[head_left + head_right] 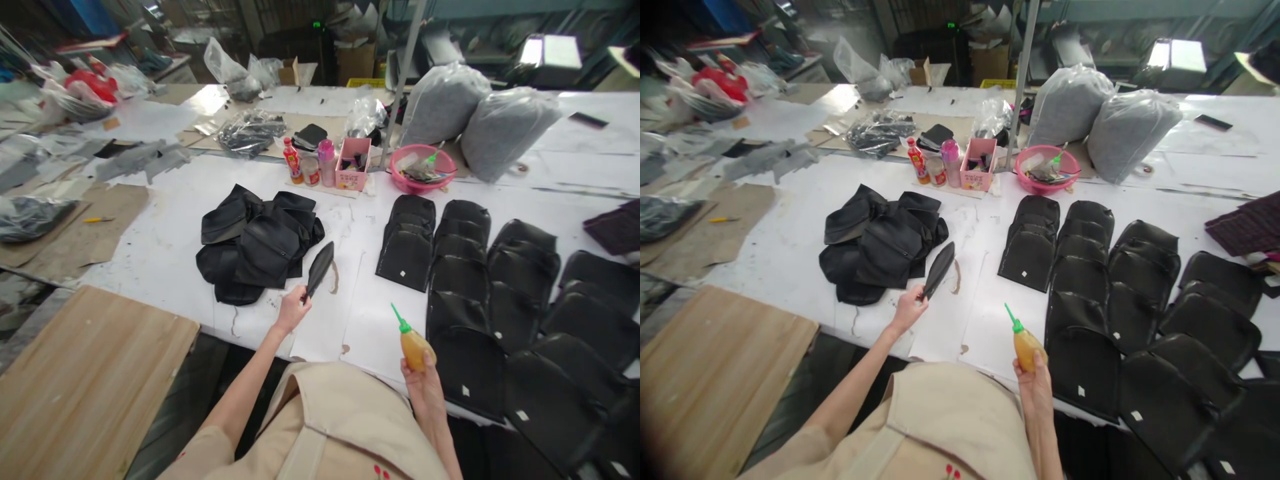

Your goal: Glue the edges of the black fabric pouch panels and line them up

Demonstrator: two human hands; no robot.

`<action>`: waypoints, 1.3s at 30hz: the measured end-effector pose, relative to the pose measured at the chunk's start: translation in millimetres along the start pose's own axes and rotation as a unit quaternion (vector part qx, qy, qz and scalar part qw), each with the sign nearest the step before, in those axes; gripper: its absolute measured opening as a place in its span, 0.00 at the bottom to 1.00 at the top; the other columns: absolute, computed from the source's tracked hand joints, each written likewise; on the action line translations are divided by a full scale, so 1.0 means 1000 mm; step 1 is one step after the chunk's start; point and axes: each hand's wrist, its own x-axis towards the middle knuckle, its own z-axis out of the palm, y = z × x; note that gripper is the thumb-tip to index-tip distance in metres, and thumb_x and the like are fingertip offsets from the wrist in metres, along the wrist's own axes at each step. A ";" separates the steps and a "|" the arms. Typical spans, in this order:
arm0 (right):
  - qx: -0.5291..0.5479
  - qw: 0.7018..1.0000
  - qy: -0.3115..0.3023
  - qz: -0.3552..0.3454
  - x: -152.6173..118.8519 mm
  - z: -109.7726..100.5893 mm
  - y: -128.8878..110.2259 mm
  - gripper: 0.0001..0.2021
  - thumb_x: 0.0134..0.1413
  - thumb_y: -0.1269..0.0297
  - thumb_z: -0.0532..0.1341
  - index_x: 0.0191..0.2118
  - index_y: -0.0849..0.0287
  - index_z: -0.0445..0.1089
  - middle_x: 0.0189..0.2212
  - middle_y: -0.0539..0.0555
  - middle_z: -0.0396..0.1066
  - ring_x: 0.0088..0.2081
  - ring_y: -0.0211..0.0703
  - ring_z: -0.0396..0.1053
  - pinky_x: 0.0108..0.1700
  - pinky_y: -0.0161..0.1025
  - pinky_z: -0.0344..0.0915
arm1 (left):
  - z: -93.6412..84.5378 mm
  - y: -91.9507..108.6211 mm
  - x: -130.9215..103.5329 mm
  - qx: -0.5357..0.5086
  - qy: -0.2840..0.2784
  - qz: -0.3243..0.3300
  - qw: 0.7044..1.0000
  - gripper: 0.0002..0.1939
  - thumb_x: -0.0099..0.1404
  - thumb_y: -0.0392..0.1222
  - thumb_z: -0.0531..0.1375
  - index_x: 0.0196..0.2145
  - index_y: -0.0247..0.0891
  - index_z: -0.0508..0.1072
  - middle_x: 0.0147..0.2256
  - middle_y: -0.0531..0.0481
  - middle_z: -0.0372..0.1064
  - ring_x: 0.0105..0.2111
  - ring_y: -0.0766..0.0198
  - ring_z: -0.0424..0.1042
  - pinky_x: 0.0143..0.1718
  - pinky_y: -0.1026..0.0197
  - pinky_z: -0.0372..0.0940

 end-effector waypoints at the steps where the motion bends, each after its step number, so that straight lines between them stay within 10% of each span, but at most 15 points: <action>1: 0.000 1.000 0.000 -0.001 0.000 0.002 0.000 0.23 0.36 0.54 0.77 0.40 0.54 0.75 0.37 0.46 0.78 0.33 0.37 0.76 0.27 0.30 0.75 | 0.006 0.003 -0.014 0.032 -0.039 0.029 0.998 0.08 0.60 0.31 0.56 0.36 0.39 0.71 0.39 0.47 0.74 0.39 0.60 0.74 0.43 0.59 0.68; 7: -0.007 1.000 0.003 -0.002 -0.004 0.001 0.003 0.22 0.37 0.54 0.76 0.40 0.54 0.75 0.37 0.46 0.78 0.34 0.37 0.76 0.27 0.30 0.74 | 0.030 0.000 -0.062 0.096 -0.226 0.088 0.965 0.11 0.56 0.27 0.61 0.36 0.39 0.71 0.52 0.42 0.71 0.55 0.53 0.68 0.55 0.51 0.65; 15: 0.011 1.000 0.008 0.000 -0.013 0.004 0.001 0.22 0.36 0.55 0.77 0.39 0.55 0.75 0.37 0.47 0.78 0.33 0.37 0.75 0.27 0.31 0.73 | 0.054 0.021 -0.030 0.083 -0.176 -0.238 0.951 0.19 0.60 0.50 0.68 0.44 0.39 0.68 0.35 0.51 0.73 0.35 0.59 0.74 0.36 0.61 0.64; 24: 0.030 0.999 0.021 -0.016 -0.014 -0.008 0.005 0.22 0.38 0.54 0.76 0.40 0.54 0.74 0.39 0.47 0.78 0.36 0.38 0.75 0.28 0.31 0.72 | 0.045 0.042 -0.024 0.128 -0.253 0.182 0.942 0.12 0.63 0.26 0.56 0.36 0.42 0.74 0.44 0.46 0.72 0.51 0.56 0.68 0.56 0.50 0.60; 33: 0.004 1.000 -0.009 -0.019 -0.014 -0.011 0.009 0.20 0.42 0.54 0.75 0.40 0.55 0.73 0.38 0.49 0.78 0.34 0.39 0.74 0.29 0.34 0.74 | 0.037 0.012 -0.035 0.080 -0.359 0.179 0.912 0.22 0.54 0.37 0.69 0.48 0.41 0.74 0.60 0.40 0.62 0.64 0.49 0.57 0.63 0.50 0.57; 39: 0.010 1.000 -0.002 -0.005 -0.018 -0.007 0.010 0.22 0.38 0.53 0.76 0.40 0.56 0.74 0.35 0.49 0.78 0.32 0.39 0.74 0.28 0.33 0.73 | 0.057 0.040 -0.034 0.201 -0.292 0.133 0.925 0.39 0.58 0.50 0.70 0.64 0.42 0.63 0.48 0.39 0.67 0.50 0.46 0.66 0.52 0.51 0.62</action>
